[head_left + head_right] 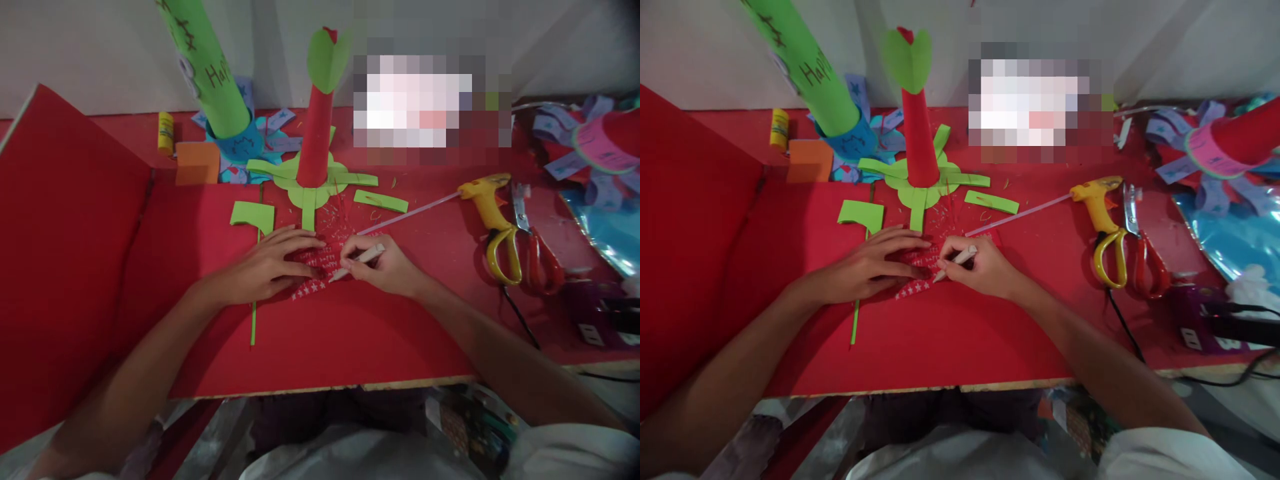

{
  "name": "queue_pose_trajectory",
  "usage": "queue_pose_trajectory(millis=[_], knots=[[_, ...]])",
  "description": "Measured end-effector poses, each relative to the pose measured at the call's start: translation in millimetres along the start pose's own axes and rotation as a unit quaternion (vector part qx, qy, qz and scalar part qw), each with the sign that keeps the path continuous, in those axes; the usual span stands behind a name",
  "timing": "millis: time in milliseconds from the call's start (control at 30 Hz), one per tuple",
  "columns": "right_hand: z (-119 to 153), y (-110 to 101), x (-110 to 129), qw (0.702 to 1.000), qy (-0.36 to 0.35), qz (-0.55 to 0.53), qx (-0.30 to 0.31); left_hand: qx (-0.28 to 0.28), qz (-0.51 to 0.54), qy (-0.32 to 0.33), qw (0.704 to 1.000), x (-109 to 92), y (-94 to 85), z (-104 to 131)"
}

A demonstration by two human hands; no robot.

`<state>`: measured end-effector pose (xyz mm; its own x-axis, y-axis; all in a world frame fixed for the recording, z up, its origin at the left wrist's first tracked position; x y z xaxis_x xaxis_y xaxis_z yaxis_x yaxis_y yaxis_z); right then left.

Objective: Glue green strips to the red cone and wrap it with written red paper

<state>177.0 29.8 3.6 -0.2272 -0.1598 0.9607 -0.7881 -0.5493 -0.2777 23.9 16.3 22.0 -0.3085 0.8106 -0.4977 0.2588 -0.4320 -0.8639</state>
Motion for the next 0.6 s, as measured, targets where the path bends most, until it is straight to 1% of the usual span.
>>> queue_pose_trajectory(millis=[267,467,600], knots=[[-0.2,0.3,-2.7,1.0,0.01,0.012,0.002,0.027,-0.033,0.013,0.999,-3.5,4.4,0.0],[-0.6,-5.3,-2.4,0.999,0.008,0.024,-0.031,0.024,-0.026,0.012,0.999,-1.5,5.0,1.5],[-0.7,-5.8,-3.4,0.999,0.01,0.022,-0.033,0.023,-0.026,0.011,0.999,-1.2,5.2,1.7]])
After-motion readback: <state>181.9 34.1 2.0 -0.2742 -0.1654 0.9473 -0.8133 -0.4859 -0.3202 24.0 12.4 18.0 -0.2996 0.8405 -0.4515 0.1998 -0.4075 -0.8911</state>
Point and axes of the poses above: each hand's wrist, its own z-axis away from the middle knuckle, its own y-axis out of the palm, x = y × z, the point moved 9 cm from there along -z, towards the middle knuckle, and after that the axes turned 5 degrees about x, right-handed, at the moved point
